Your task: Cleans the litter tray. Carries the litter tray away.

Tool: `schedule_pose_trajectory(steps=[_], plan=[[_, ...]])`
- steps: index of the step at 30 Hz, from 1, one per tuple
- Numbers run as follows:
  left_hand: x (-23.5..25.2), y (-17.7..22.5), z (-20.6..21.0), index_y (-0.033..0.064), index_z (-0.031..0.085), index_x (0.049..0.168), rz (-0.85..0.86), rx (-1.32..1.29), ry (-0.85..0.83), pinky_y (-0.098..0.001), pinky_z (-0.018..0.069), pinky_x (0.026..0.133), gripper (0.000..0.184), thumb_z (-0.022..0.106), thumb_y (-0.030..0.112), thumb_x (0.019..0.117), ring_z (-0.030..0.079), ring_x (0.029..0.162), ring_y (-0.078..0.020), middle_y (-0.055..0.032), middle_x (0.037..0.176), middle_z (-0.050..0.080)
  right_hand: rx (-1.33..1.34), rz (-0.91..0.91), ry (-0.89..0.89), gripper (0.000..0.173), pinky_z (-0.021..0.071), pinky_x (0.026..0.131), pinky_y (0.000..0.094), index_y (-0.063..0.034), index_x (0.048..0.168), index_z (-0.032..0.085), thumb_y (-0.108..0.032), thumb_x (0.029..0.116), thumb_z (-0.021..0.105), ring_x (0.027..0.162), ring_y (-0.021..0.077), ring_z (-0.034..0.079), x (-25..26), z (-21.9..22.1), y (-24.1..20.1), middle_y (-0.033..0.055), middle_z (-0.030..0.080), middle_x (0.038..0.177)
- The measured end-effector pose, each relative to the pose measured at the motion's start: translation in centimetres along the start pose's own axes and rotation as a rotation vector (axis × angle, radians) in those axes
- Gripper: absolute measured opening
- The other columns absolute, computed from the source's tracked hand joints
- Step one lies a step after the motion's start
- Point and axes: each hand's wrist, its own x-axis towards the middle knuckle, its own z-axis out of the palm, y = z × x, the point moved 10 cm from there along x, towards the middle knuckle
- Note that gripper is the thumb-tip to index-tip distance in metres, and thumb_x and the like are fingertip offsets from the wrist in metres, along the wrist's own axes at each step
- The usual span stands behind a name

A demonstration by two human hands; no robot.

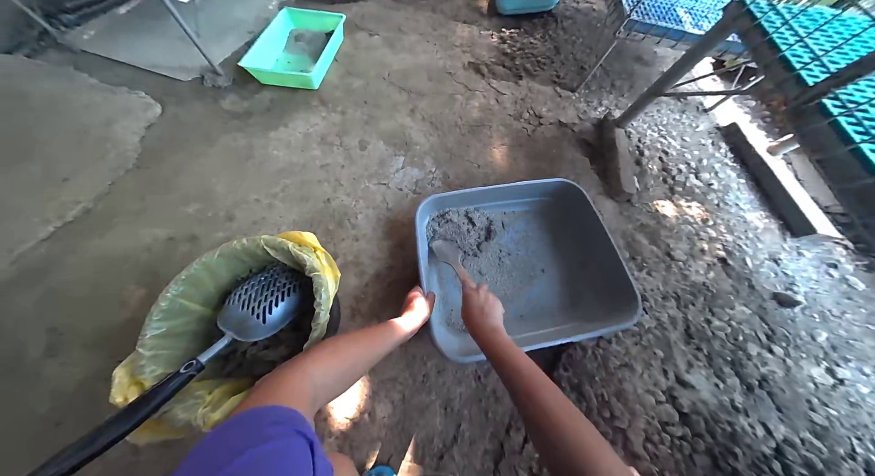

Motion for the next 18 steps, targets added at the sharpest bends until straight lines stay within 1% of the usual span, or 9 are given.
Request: schedule_pose_trajectory(steps=[3,4,6,7,9,11,14,16,18], plan=[[-0.2,-0.2,-0.4,-0.0056,0.049,0.142,0.000,0.039,-0.024,-0.0525,0.0425,0.111,0.049,0.052,0.031,0.1079,0.054,0.133,-0.0378,-0.0285,0.140,0.056,0.004,0.008,-0.056,0.048,0.0550,0.096,0.0554,-0.0049,0.156,0.039,-0.007,0.1082,0.038,0.122,0.0432,0.063,-1.8,1.1,-0.8,0.0275,0.051,0.146],[-0.1,-0.3,-0.4,-0.0054,0.046,0.145,-0.003,0.036,-0.020,-0.0523,0.0417,0.113,0.054,0.054,0.031,0.1069,0.053,0.135,-0.0379,-0.0285,0.142,0.055,0.003,0.013,-0.099,0.051,0.0549,0.097,0.0560,-0.0090,0.159,0.035,-0.007,0.1080,0.038,0.122,0.0433,0.063,-3.7,2.2,0.2,0.0273,0.052,0.145],[0.2,-0.4,-0.3,-0.0021,0.028,0.158,-0.017,0.004,-0.013,-0.0513,0.0394,0.116,0.075,0.063,0.032,0.1017,0.049,0.140,-0.0370,-0.0275,0.149,0.050,-0.012,0.018,-0.163,0.061,0.0556,0.094,0.0586,-0.0201,0.163,0.030,-0.008,0.1057,0.045,0.118,0.0443,0.065,-7.3,4.2,3.6,0.0261,0.058,0.140],[0.3,-0.4,-0.1,0.0010,0.019,0.162,-0.027,-0.026,-0.014,-0.0509,0.0391,0.117,0.087,0.070,0.031,0.0974,0.048,0.141,-0.0365,-0.0269,0.151,0.048,0.002,0.016,-0.175,0.054,0.0541,0.095,0.0601,-0.0180,0.160,0.038,-0.010,0.1063,0.046,0.119,0.0449,0.065,-8.5,4.5,5.7,0.0259,0.060,0.138],[0.5,-0.6,0.4,0.0047,0.013,0.163,-0.038,-0.121,-0.038,-0.0520,0.0407,0.115,0.104,0.082,0.025,0.0881,0.048,0.140,-0.0373,-0.0277,0.151,0.047,0.071,0.040,-0.138,0.038,0.0515,0.100,0.0604,-0.0105,0.145,0.056,-0.019,0.1085,0.046,0.119,0.0425,0.065,-9.2,3.6,10.7,0.0230,0.066,0.132],[0.4,-1.1,1.3,0.0047,0.014,0.163,-0.025,-0.251,-0.099,-0.0540,0.0426,0.113,0.107,0.085,0.013,0.0832,0.048,0.139,-0.0386,-0.0292,0.151,0.046,0.120,0.109,-0.052,0.036,0.0502,0.100,0.0620,-0.0049,0.139,0.060,-0.021,0.1077,0.050,0.118,0.0434,0.066,-8.7,0.9,15.9,0.0246,0.068,0.127],[-0.9,-1.1,1.6,0.0009,0.025,0.158,0.012,-0.388,-0.143,-0.0515,0.0463,0.108,0.088,0.073,-0.010,0.0842,0.051,0.135,-0.0365,-0.0275,0.150,0.046,0.036,0.172,0.141,0.036,0.0496,0.100,0.0632,0.0028,0.133,0.059,-0.021,0.1055,0.055,0.121,0.0480,0.062,-6.6,-3.4,22.8,0.0303,0.064,0.128],[-2.8,1.2,-0.5,-0.0017,0.034,0.151,0.074,-0.419,-0.127,-0.0476,0.0529,0.096,0.074,0.065,-0.012,0.0853,0.059,0.120,-0.0320,-0.0255,0.137,0.055,0.067,0.106,0.363,0.036,0.0414,0.105,0.0700,0.0103,0.128,0.060,-0.015,0.1022,0.059,0.131,0.0568,0.049,-5.2,-6.9,26.1,0.0391,0.052,0.138],[-5.7,3.4,-2.9,-0.0030,0.048,0.138,0.090,-0.404,-0.066,-0.0371,0.0527,0.075,0.054,0.063,-0.008,0.0871,0.061,0.092,-0.0206,-0.0172,0.111,0.062,0.131,0.077,0.509,0.034,0.0342,0.110,0.0739,0.0126,0.125,0.062,-0.011,0.1003,0.058,0.139,0.0615,0.039,-5.3,-11.2,28.8,0.0429,0.040,0.149]])
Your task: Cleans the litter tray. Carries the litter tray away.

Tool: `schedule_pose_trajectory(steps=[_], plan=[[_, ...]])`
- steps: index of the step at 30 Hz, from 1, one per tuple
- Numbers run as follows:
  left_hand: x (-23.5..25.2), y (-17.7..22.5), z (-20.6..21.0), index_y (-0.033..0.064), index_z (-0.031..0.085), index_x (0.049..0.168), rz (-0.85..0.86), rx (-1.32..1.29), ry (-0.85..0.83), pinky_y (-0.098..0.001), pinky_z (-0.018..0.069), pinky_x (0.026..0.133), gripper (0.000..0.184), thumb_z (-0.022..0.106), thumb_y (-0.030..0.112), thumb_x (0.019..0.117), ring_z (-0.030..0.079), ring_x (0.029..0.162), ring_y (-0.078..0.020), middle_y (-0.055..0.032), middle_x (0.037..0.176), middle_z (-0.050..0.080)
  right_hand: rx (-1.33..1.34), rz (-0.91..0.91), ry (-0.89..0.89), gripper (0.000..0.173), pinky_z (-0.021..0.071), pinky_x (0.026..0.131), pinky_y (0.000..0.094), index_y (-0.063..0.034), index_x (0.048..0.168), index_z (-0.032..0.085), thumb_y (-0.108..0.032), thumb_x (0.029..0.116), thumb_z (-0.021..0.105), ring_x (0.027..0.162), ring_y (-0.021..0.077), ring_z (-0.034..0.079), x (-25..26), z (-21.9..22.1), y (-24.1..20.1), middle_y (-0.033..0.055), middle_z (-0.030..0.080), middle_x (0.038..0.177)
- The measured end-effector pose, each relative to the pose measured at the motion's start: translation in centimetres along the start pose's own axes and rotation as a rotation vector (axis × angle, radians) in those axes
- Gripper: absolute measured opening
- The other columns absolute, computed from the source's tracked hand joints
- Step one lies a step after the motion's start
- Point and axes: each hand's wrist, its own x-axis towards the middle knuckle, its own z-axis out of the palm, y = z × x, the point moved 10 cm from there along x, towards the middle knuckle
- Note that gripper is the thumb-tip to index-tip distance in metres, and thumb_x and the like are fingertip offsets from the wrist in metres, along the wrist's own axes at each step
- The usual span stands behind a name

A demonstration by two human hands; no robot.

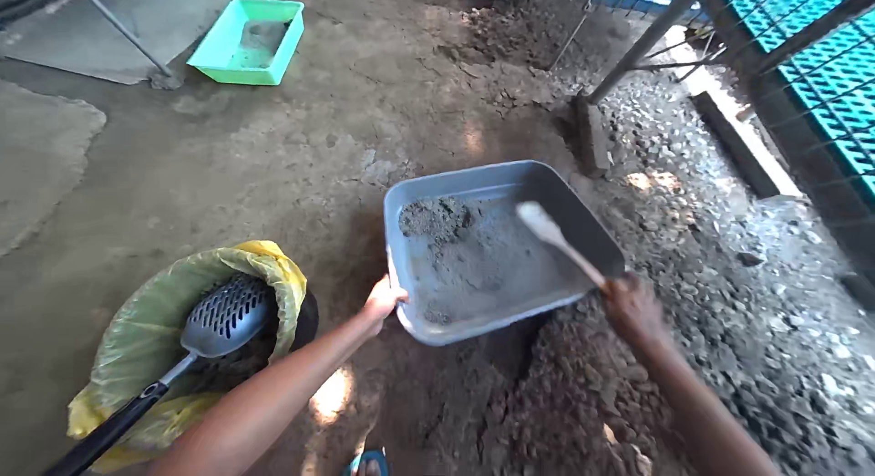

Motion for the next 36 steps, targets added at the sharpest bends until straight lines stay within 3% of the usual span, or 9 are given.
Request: schedule_pose_trajectory(steps=[4,8,13,16,17,19,23,29,36], plan=[[-5.4,-0.1,-1.7,-0.0013,0.048,0.133,-0.096,-0.037,0.045,-0.0331,0.0529,0.069,0.048,0.058,-0.009,0.0862,0.060,0.083,-0.0166,-0.0127,0.102,0.060,0.146,0.035,-0.021,0.034,0.0390,0.111,0.0655,0.0159,0.122,0.061,-0.012,0.1073,0.050,0.138,0.0557,0.044,1.1,-7.7,1.6,0.0402,0.038,0.152],[-10.9,-2.4,-2.1,-0.0022,0.044,0.137,-0.193,-0.071,0.019,-0.0320,0.0560,0.073,0.053,0.054,-0.011,0.0862,0.064,0.086,-0.0152,-0.0127,0.106,0.061,0.236,0.290,-0.146,0.037,0.0439,0.091,0.0677,0.0152,0.114,0.061,-0.019,0.1099,0.049,0.103,0.0511,0.062,0.6,-11.7,3.9,0.0390,0.062,0.109],[-20.0,-5.0,-2.5,-0.0010,0.044,0.136,-0.310,-0.128,-0.118,-0.0297,0.0577,0.072,0.057,0.052,-0.013,0.0817,0.066,0.084,-0.0107,-0.0084,0.103,0.064,0.418,0.357,-0.071,0.047,0.0445,0.094,0.0505,0.0187,0.115,0.059,-0.025,0.1130,0.042,0.096,0.0353,0.060,-2.0,-16.3,1.4,0.0347,0.062,0.105],[-26.2,-5.7,-3.6,-0.0016,0.042,0.138,-0.406,-0.165,-0.179,-0.0292,0.0565,0.071,0.058,0.054,-0.012,0.0819,0.064,0.081,-0.0105,-0.0082,0.100,0.062,0.641,0.293,0.025,0.044,0.0495,0.067,0.0156,0.0024,0.101,0.061,-0.032,0.1133,0.037,0.065,-0.0047,0.055,-5.7,-22.0,-2.2,-0.0045,0.058,0.075],[-28.5,-5.4,-4.0,-0.0016,0.040,0.140,-0.426,-0.192,-0.206,-0.0301,0.0560,0.073,0.060,0.055,-0.012,0.0826,0.064,0.083,-0.0113,-0.0089,0.102,0.062,0.725,0.263,-0.002,0.035,0.0507,0.068,0.0152,0.0038,0.109,0.060,-0.027,0.1112,0.043,0.068,-0.0061,0.057,-7.2,-23.9,-3.7,-0.0062,0.059,0.079],[-32.8,-4.7,-5.8,-0.0008,0.045,0.133,-0.448,-0.237,-0.185,-0.0300,0.0571,0.072,0.054,0.057,-0.011,0.0818,0.065,0.081,-0.0108,-0.0075,0.098,0.064,0.771,0.179,-0.056,0.018,0.0523,0.068,0.0133,-0.0008,0.109,0.055,-0.007,0.0939,0.063,0.069,-0.0074,0.058,-9.8,-27.1,-7.3,-0.0098,0.059,0.080],[-39.3,-4.1,-12.7,-0.0077,0.053,0.134,-0.509,-0.277,0.054,-0.0410,0.0541,0.086,0.036,0.058,-0.001,0.0991,0.064,0.094,-0.0234,-0.0218,0.112,0.064,0.779,0.020,-0.128,0.021,0.0505,0.061,0.0103,-0.0137,0.087,0.053,0.001,0.0787,0.065,0.062,-0.0092,0.055,-14.6,-32.2,-17.4,-0.0170,0.055,0.070],[-44.6,-3.6,-22.0,0.0013,0.037,0.157,-0.509,0.139,0.085,-0.0595,0.0362,0.116,0.054,0.046,0.028,0.1112,0.049,0.138,-0.0468,-0.0328,0.147,0.050,0.801,-0.019,-0.204,0.023,0.0502,0.052,0.0135,-0.0129,0.086,0.052,0.006,0.0849,0.066,0.053,-0.0051,0.054,-18.3,-37.6,-37.1,-0.0133,0.055,0.063],[-40.5,-5.2,-26.6,0.0087,0.034,0.160,-0.375,0.150,0.014,-0.0561,0.0312,0.121,0.053,0.045,0.027,0.1112,0.043,0.145,-0.0405,-0.0256,0.155,0.046,0.538,-0.060,-0.365,0.012,0.0438,0.047,0.0179,-0.0041,0.095,0.055,-0.001,0.0948,0.067,0.048,0.0016,0.048,-16.2,-33.6,-54.9,-0.0039,0.052,0.065]])
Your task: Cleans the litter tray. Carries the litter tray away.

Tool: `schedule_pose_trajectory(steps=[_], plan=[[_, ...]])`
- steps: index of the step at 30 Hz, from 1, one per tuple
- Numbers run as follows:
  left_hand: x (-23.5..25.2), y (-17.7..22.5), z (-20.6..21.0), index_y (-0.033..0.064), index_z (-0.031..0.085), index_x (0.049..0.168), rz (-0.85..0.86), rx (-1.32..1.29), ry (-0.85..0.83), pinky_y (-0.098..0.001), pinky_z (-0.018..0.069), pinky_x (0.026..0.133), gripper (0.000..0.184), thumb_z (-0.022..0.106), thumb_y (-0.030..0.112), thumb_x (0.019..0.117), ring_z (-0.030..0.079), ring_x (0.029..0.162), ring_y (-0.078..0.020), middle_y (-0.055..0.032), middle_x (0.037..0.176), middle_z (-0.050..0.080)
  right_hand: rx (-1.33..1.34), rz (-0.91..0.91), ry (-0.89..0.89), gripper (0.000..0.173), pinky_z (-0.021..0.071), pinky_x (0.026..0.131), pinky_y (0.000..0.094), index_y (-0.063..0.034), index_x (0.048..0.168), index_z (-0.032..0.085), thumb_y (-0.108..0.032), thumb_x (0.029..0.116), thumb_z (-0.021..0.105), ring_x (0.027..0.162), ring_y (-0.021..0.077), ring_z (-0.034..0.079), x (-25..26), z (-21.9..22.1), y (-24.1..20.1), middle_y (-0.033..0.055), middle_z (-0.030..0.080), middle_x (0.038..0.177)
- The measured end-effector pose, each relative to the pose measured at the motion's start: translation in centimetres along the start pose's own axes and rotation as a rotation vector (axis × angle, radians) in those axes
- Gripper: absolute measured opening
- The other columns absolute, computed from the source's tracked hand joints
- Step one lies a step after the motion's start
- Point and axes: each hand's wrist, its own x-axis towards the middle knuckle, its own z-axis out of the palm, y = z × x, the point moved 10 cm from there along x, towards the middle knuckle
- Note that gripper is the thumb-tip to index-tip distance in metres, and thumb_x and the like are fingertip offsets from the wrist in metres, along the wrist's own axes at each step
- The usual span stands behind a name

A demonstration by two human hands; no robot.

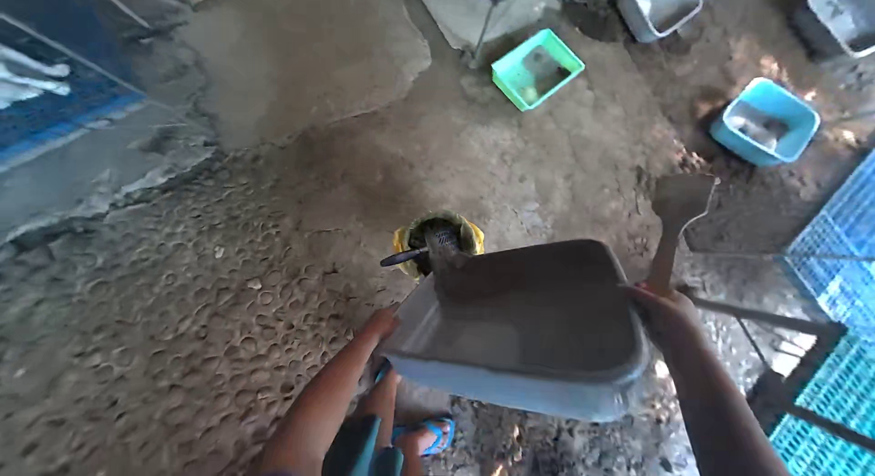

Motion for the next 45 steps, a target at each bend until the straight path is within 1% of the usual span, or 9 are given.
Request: schedule_pose_trajectory(steps=[7,13,17,25,30,33,35,39,45], plan=[[2.3,-1.1,-0.5,0.0043,0.040,0.157,0.069,-0.062,-0.125,-0.0561,0.0292,0.122,0.051,0.045,0.026,0.1104,0.040,0.148,-0.0394,-0.0254,0.155,0.045,-0.042,-0.089,-0.096,0.017,0.0389,0.040,0.0130,-0.0072,0.087,0.051,0.001,0.0978,0.062,0.040,-0.0018,0.043,-1.0,7.5,-9.7,-0.0068,0.050,0.055],[2.9,-0.5,0.4,0.0004,0.046,0.152,0.144,-0.217,-0.098,-0.0563,0.0311,0.120,0.047,0.044,0.023,0.1108,0.044,0.144,-0.0409,-0.0280,0.151,0.049,-0.227,-0.183,-0.090,0.014,0.0403,0.042,0.0140,-0.0068,0.092,0.053,-0.002,0.0962,0.065,0.042,-0.0011,0.044,-2.6,10.4,-15.0,-0.0065,0.051,0.060],[2.7,-1.4,2.4,-0.0022,0.052,0.147,0.124,-0.184,-0.152,-0.0581,0.0328,0.118,0.045,0.047,0.025,0.1102,0.046,0.142,-0.0422,-0.0293,0.148,0.052,-0.252,-0.177,-0.153,0.012,0.0413,0.044,0.0156,-0.0042,0.087,0.056,0.001,0.0951,0.064,0.044,0.0007,0.045,-1.0,13.2,-14.1,-0.0050,0.052,0.059],[4.2,-1.5,-0.1,-0.0015,0.053,0.146,0.132,-0.180,-0.132,-0.0573,0.0330,0.118,0.046,0.046,0.028,0.1109,0.047,0.141,-0.0416,-0.0287,0.146,0.053,-0.192,-0.205,-0.143,0.015,0.0411,0.044,0.0153,-0.0051,0.085,0.055,0.003,0.0942,0.064,0.044,0.0011,0.046,-1.5,14.6,-16.6,-0.0040,0.052,0.059],[3.5,-0.7,2.5,-0.0044,0.056,0.141,0.157,-0.152,-0.228,-0.0595,0.0351,0.115,0.045,0.049,0.027,0.1096,0.050,0.137,-0.0430,-0.0300,0.143,0.055,-0.170,-0.203,-0.165,0.016,0.0408,0.043,0.0153,-0.0039,0.084,0.055,0.001,0.0969,0.063,0.042,0.0013,0.045,-1.9,14.7,-16.8,-0.0038,0.052,0.056],[3.6,-0.3,2.8,-0.0045,0.056,0.141,0.185,-0.209,-0.198,-0.0577,0.0349,0.116,0.044,0.047,0.026,0.1104,0.051,0.137,-0.0430,-0.0303,0.142,0.056,-0.180,-0.199,-0.145,0.013,0.0445,0.045,0.0157,-0.0046,0.091,0.054,-0.001,0.0966,0.065,0.044,0.0011,0.048,-3.3,14.3,-17.2,-0.0043,0.052,0.061],[3.5,-0.5,3.8,-0.0035,0.057,0.140,0.167,-0.269,-0.173,-0.0572,0.0363,0.115,0.043,0.047,0.025,0.1103,0.052,0.135,-0.0420,-0.0294,0.141,0.057,-0.204,-0.208,-0.145,0.016,0.0429,0.044,0.0154,-0.0057,0.088,0.053,0.000,0.0952,0.066,0.043,0.0004,0.046,-3.6,14.5,-17.0,-0.0051,0.051,0.059],[4.0,-0.3,1.3,-0.0048,0.051,0.146,0.156,-0.173,-0.146,-0.0582,0.0324,0.118,0.046,0.045,0.024,0.1111,0.047,0.141,-0.0437,-0.0312,0.146,0.052,-0.163,-0.227,-0.150,0.022,0.0398,0.041,0.0145,-0.0083,0.081,0.052,0.002,0.0962,0.063,0.040,-0.0005,0.043,-3.4,14.0,-17.0,-0.0066,0.050,0.054],[2.2,-0.9,1.8,-0.0069,0.054,0.142,0.075,-0.032,-0.232,-0.0614,0.0350,0.115,0.047,0.049,0.027,0.1093,0.049,0.138,-0.0449,-0.0317,0.144,0.053,-0.132,-0.163,-0.148,0.014,0.0388,0.041,0.0146,-0.0035,0.087,0.054,0.001,0.0979,0.061,0.041,0.0004,0.043,-2.0,12.5,-13.9,-0.0053,0.050,0.056]])
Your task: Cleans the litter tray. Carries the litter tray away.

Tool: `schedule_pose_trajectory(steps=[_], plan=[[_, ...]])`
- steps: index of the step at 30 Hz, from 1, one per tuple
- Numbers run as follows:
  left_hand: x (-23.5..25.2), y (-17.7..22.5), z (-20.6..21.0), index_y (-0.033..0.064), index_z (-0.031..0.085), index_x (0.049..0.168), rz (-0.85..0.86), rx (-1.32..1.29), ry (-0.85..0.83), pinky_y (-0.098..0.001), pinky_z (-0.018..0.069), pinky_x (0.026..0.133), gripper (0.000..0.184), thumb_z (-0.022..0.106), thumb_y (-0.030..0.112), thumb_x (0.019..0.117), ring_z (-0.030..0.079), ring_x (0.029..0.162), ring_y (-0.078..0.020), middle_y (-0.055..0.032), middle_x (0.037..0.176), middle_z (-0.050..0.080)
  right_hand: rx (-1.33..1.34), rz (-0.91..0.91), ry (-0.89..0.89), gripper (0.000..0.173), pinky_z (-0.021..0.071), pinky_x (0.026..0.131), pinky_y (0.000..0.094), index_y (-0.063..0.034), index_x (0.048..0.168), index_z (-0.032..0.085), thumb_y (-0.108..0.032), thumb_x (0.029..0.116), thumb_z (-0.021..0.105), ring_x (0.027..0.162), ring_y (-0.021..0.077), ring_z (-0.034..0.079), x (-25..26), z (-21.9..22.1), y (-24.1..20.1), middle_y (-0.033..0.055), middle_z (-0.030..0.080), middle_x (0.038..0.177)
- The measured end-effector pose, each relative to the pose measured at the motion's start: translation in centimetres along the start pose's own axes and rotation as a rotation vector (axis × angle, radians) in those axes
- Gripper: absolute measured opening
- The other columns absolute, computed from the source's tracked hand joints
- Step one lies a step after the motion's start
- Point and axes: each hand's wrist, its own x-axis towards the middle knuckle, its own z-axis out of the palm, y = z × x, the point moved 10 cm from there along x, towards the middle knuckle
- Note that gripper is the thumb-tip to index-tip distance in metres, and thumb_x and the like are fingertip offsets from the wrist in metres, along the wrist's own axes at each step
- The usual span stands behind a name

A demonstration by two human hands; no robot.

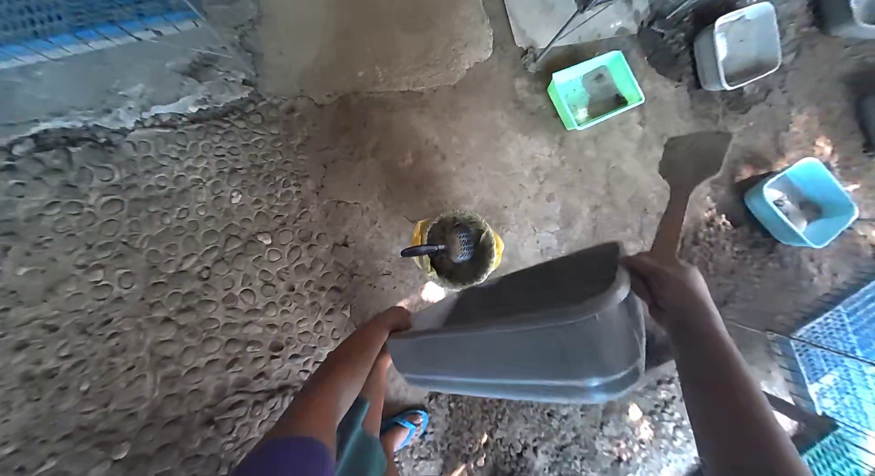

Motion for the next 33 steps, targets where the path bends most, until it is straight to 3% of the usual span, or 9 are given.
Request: schedule_pose_trajectory(steps=[5,9,13,15,18,23,27,30,33], plan=[[-2.5,-2.9,0.6,-0.0066,0.052,0.143,-0.141,-0.105,0.100,-0.0593,0.0380,0.115,0.059,0.052,0.041,0.1072,0.050,0.138,-0.0427,-0.0305,0.144,0.054,0.071,0.041,0.064,0.013,0.0376,0.038,0.0129,-0.0054,0.090,0.054,0.005,0.0956,0.061,0.040,-0.0022,0.043,-3.8,-4.1,5.5,-0.0071,0.052,0.057],[-7.4,-4.4,-1.3,-0.0041,0.048,0.146,-0.054,-0.416,0.296,-0.0585,0.0400,0.113,0.049,0.059,0.020,0.1048,0.054,0.133,-0.0438,-0.0315,0.140,0.056,0.138,0.040,0.018,0.013,0.0452,0.044,0.0141,-0.0075,0.094,0.056,0.005,0.0946,0.056,0.047,-0.0028,0.051,-4.9,-9.0,14.7,-0.0095,0.060,0.064],[-16.3,-6.7,-5.9,-0.0053,0.044,0.149,-0.090,-0.344,0.551,-0.0631,0.0426,0.107,0.052,0.055,0.023,0.1072,0.058,0.124,-0.0499,-0.0353,0.131,0.060,0.027,0.193,0.003,0.005,0.0492,0.050,0.0187,-0.0001,0.103,0.059,-0.001,0.0981,0.061,0.052,0.0007,0.055,-6.9,-8.8,21.8,-0.0057,0.061,0.067],[-21.1,-10.1,-7.6,-0.0055,0.043,0.150,-0.141,-0.335,0.737,-0.0657,0.0444,0.103,0.052,0.057,0.020,0.1063,0.060,0.118,-0.0535,-0.0376,0.124,0.062,-0.065,0.297,-0.003,0.020,0.0474,0.051,0.0229,0.0067,0.111,0.058,-0.007,0.0981,0.066,0.052,0.0048,0.051,-7.5,-6.0,24.4,0.0011,0.057,0.070],[-27.3,-16.9,-8.3,-0.0097,0.041,0.149,-0.239,-0.412,0.995,-0.0668,0.0431,0.104,0.053,0.059,0.010,0.1043,0.058,0.120,-0.0570,-0.0419,0.128,0.058,-0.289,0.412,-0.187,0.038,0.0527,0.067,0.0378,0.0109,0.122,0.061,-0.020,0.1010,0.068,0.066,0.0189,0.058,-8.3,0.7,26.8,0.0168,0.065,0.087],[-32.1,-27.0,-3.3,-0.0118,0.025,0.156,-0.513,-0.697,1.218,-0.0538,0.0300,0.121,0.065,0.056,0.005,0.1016,0.037,0.145,-0.0482,-0.0390,0.154,0.035,-0.409,0.422,-0.472,0.043,0.0582,0.083,0.0489,0.0043,0.128,0.064,-0.024,0.0974,0.074,0.087,0.0327,0.071,-8.9,12.4,28.9,0.0243,0.070,0.106],[-29.3,-28.2,0.3,-0.0120,0.025,0.155,-0.653,-1.010,1.220,-0.0465,0.0347,0.119,0.058,0.046,0.015,0.1083,0.043,0.144,-0.0374,-0.0319,0.156,0.038,-0.272,0.427,-0.440,0.039,0.0545,0.074,0.0410,0.0053,0.125,0.064,-0.024,0.1004,0.069,0.075,0.0236,0.063,-6.2,19.3,28.6,0.0190,0.068,0.096],[-23.4,-29.5,1.6,-0.0100,0.032,0.151,-0.517,-1.440,1.290,-0.0448,0.0433,0.104,0.046,0.031,0.015,0.1127,0.049,0.125,-0.0332,-0.0306,0.151,0.039,-0.315,0.444,-0.422,0.037,0.0519,0.085,0.0500,0.0059,0.118,0.068,-0.028,0.1025,0.065,0.090,0.0320,0.065,-3.2,22.6,29.4,0.0237,0.069,0.104],[-21.0,-27.6,0.4,-0.0051,0.029,0.154,-0.445,-1.641,1.412,-0.0412,0.0438,0.107,0.046,0.027,0.017,0.1139,0.048,0.132,-0.0300,-0.0239,0.157,0.036,-0.349,0.423,-0.391,0.039,0.0514,0.085,0.0518,0.0050,0.116,0.068,-0.031,0.1035,0.063,0.093,0.0340,0.065,0.3,25.2,29.9,0.0242,0.068,0.106]])
